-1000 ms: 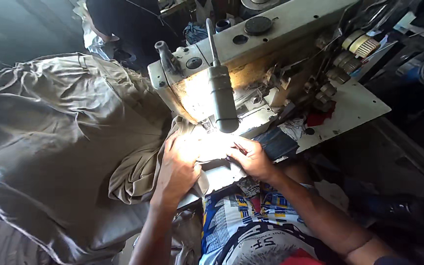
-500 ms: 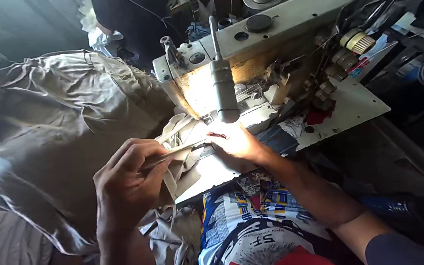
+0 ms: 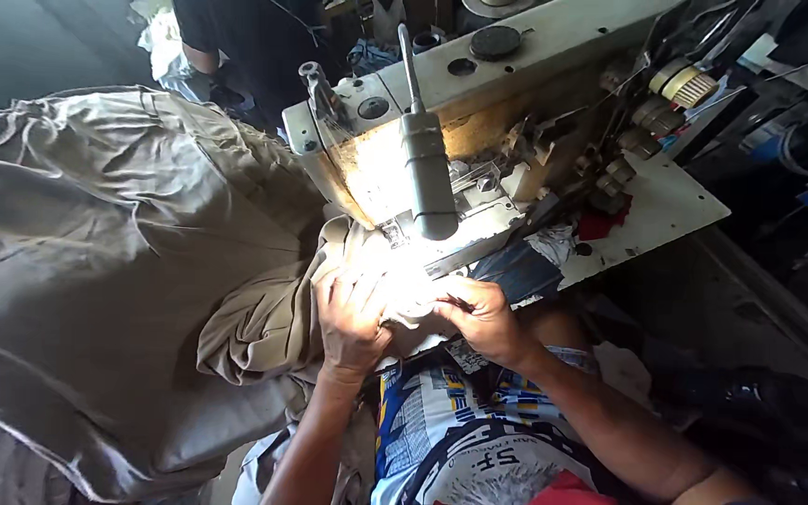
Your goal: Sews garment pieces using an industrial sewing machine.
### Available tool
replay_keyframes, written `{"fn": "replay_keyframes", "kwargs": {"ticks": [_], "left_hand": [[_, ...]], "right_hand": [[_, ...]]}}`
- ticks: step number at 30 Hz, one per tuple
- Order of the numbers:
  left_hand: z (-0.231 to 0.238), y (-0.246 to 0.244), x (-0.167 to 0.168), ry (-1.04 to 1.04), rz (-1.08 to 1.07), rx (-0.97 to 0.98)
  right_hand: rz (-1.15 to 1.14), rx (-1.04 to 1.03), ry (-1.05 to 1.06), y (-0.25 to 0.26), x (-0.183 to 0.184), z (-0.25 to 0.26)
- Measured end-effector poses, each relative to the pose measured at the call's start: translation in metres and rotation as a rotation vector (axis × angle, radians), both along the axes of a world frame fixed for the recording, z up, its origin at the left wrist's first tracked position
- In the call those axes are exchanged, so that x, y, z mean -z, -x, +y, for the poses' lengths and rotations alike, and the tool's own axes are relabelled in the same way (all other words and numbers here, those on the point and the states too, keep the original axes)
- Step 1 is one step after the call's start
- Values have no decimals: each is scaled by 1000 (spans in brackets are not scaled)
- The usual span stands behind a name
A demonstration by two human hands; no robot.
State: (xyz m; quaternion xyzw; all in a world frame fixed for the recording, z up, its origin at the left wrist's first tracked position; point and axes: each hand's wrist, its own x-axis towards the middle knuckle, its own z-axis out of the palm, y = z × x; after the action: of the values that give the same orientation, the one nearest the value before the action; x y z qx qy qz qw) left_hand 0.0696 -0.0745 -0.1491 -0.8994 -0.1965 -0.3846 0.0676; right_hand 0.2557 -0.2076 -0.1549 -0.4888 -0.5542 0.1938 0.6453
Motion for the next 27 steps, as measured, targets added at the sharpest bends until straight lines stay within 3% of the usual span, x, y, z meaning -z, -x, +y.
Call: {"fn": "replay_keyframes", "kwargs": {"ticks": [6,23,27], "left_hand": [[-1,5,-29,-28,139,44],[28,-6,-52,-58,174,30],[31,5,-57,41,188,103]], "right_hand": [[83,4,11,2,2,-1],[162,46,-18,0,-3,33],[122,56,-15,-2,-2,40]]}}
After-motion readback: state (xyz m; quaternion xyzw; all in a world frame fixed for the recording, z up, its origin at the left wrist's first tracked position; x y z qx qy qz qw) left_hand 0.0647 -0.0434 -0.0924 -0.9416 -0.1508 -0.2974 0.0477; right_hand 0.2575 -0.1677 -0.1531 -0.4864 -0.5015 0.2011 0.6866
